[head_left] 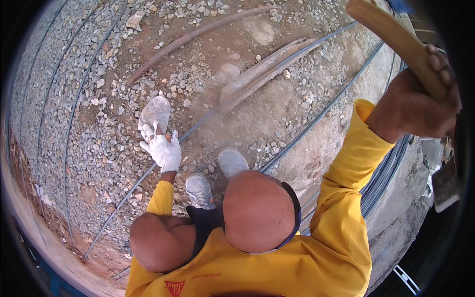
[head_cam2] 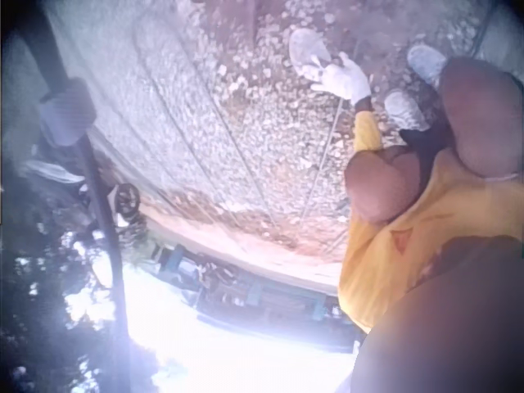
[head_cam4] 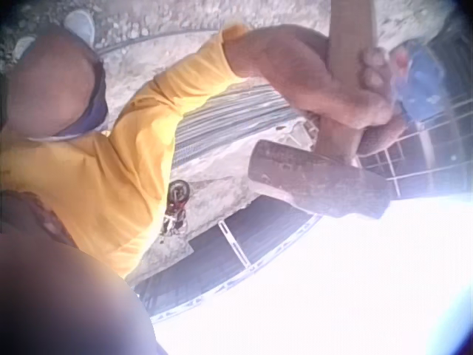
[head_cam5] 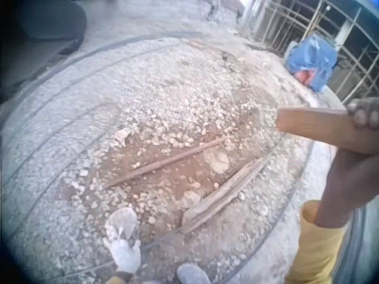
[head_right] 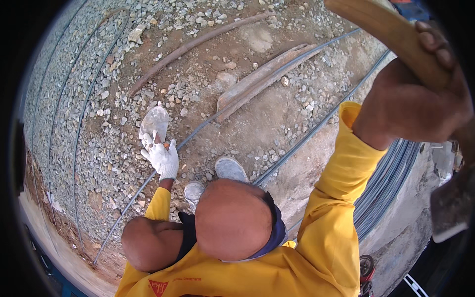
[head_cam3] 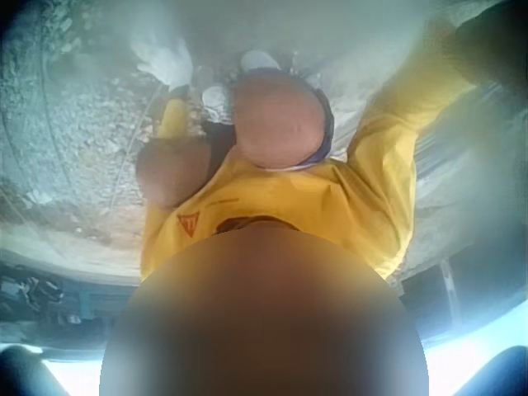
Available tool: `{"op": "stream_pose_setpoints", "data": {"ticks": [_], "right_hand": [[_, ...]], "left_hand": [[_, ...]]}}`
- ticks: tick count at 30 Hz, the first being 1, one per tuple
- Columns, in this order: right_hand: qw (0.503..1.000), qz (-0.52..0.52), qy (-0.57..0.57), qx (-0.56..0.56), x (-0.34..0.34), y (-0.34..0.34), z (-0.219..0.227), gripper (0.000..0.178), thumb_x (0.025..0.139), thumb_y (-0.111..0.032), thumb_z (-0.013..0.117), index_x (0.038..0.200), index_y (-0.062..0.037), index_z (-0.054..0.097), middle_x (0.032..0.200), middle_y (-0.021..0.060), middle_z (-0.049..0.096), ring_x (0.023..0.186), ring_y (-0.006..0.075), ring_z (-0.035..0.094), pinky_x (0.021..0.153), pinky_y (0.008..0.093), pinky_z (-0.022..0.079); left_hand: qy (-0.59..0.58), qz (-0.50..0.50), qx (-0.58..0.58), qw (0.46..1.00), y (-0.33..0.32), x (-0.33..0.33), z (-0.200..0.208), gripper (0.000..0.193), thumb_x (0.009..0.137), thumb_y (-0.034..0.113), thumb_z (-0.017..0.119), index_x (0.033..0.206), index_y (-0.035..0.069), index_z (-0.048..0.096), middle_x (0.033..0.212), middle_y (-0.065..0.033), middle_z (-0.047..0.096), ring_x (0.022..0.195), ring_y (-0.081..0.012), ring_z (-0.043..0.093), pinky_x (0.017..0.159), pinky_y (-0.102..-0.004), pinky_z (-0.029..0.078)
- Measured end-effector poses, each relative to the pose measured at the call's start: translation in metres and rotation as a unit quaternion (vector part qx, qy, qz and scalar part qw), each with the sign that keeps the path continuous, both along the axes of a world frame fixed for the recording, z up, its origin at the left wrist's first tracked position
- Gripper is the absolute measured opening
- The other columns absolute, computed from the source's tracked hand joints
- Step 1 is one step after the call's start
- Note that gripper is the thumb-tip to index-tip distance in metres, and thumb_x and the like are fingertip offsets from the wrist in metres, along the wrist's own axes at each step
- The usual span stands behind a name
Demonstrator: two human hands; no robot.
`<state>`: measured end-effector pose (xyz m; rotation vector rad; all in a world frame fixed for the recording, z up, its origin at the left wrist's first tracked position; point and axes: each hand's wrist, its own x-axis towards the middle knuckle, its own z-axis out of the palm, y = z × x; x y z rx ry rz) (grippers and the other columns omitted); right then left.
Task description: The person uses a sledgehammer to repeatedly strike a long metal rod laid on a gravel surface. They reposition the rod and continue hammering along its length. A second person briefly appears nearby but does not assist.
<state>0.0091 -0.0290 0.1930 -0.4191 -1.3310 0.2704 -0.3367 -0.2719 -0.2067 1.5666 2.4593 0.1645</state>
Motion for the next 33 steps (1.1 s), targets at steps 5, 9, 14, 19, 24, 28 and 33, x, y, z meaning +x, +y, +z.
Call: {"op": "stream_pose_setpoints", "data": {"ticks": [5, 9, 14, 19, 24, 28, 33], "right_hand": [[0.838, -0.165, -0.012, -0.520, -0.044, -0.015, -0.251, 0.025, 0.102, -0.007, 0.071, 0.123, -0.0009, 0.058, 0.105, 0.0115, 0.074, 0.106, 0.0179, 0.073, 0.098, 0.0356, 0.055], [0.876, -0.130, -0.022, -0.464, 0.003, -0.006, -0.321, 0.025, 0.100, -0.010, 0.074, 0.121, -0.0044, 0.062, 0.104, 0.0042, 0.073, 0.107, 0.0151, 0.069, 0.100, 0.0327, 0.051], [0.876, -0.083, 0.028, -0.475, 0.017, -0.037, -0.269, 0.018, 0.100, -0.014, 0.077, 0.110, -0.0048, 0.067, 0.096, 0.0018, 0.068, 0.090, 0.0126, 0.067, 0.086, 0.0310, 0.054], [0.755, -0.083, -0.147, -0.633, 0.075, -0.124, -0.234, 0.029, 0.100, -0.019, 0.078, 0.117, -0.0025, 0.061, 0.088, 0.0020, 0.065, 0.073, 0.0116, 0.064, 0.064, 0.0298, 0.052], [0.607, 0.045, -0.020, -0.793, 0.125, -0.227, -0.281, 0.033, 0.100, -0.016, 0.075, 0.122, -0.0042, 0.055, 0.087, 0.0021, 0.061, 0.070, 0.0121, 0.062, 0.061, 0.0308, 0.054], [0.501, 0.092, 0.275, -0.815, 0.128, -0.282, -0.324, 0.029, 0.101, -0.010, 0.071, 0.121, -0.0059, 0.052, 0.090, 0.0048, 0.061, 0.071, 0.0143, 0.062, 0.057, 0.0305, 0.054], [0.452, 0.153, 0.449, -0.755, 0.134, -0.333, -0.320, 0.030, 0.105, -0.020, 0.072, 0.125, -0.0052, 0.056, 0.098, 0.0055, 0.060, 0.075, 0.0134, 0.055, 0.064, 0.0298, 0.053]], "left_hand": [[0.006, -0.002, 0.013, 1.000, -0.004, 0.000, 0.003, 0.084, 0.090, 0.037, 0.081, 0.161, 0.009, 0.045, 0.172, -0.0292, 0.030, 0.161, -0.0484, 0.025, 0.127, -0.0688, 0.018], [0.001, 0.002, 0.009, 1.000, 0.001, 0.002, 0.006, 0.083, 0.090, 0.036, 0.081, 0.161, 0.011, 0.046, 0.171, -0.0295, 0.032, 0.162, -0.0468, 0.023, 0.126, -0.0706, 0.017], [0.007, -0.010, 0.038, 0.999, -0.008, -0.001, 0.001, 0.081, 0.091, 0.037, 0.081, 0.159, 0.008, 0.049, 0.168, -0.0298, 0.038, 0.159, -0.0481, 0.029, 0.126, -0.0710, 0.019], [-0.020, -0.101, 0.156, 0.982, -0.076, -0.029, -0.007, 0.058, 0.080, 0.031, 0.091, 0.127, 0.009, 0.064, 0.124, -0.0173, 0.065, 0.115, -0.0425, 0.062, 0.094, -0.0564, 0.047], [0.004, -0.065, 0.106, 0.992, -0.141, -0.086, -0.008, 0.043, 0.084, 0.030, 0.089, 0.114, 0.008, 0.068, 0.104, -0.0177, 0.069, 0.099, -0.0417, 0.065, 0.088, -0.0538, 0.049], [-0.048, -0.109, 0.083, 0.989, -0.148, -0.118, -0.022, 0.028, 0.086, 0.020, 0.084, 0.107, 0.007, 0.070, 0.093, -0.0154, 0.069, 0.089, -0.0414, 0.065, 0.079, -0.0527, 0.050], [-0.288, -0.010, 0.027, 0.957, -0.152, -0.124, -0.025, 0.024, 0.093, 0.020, 0.082, 0.103, -0.001, 0.072, 0.086, -0.0124, 0.071, 0.075, -0.0167, 0.063, 0.071, -0.0324, 0.051]]}}
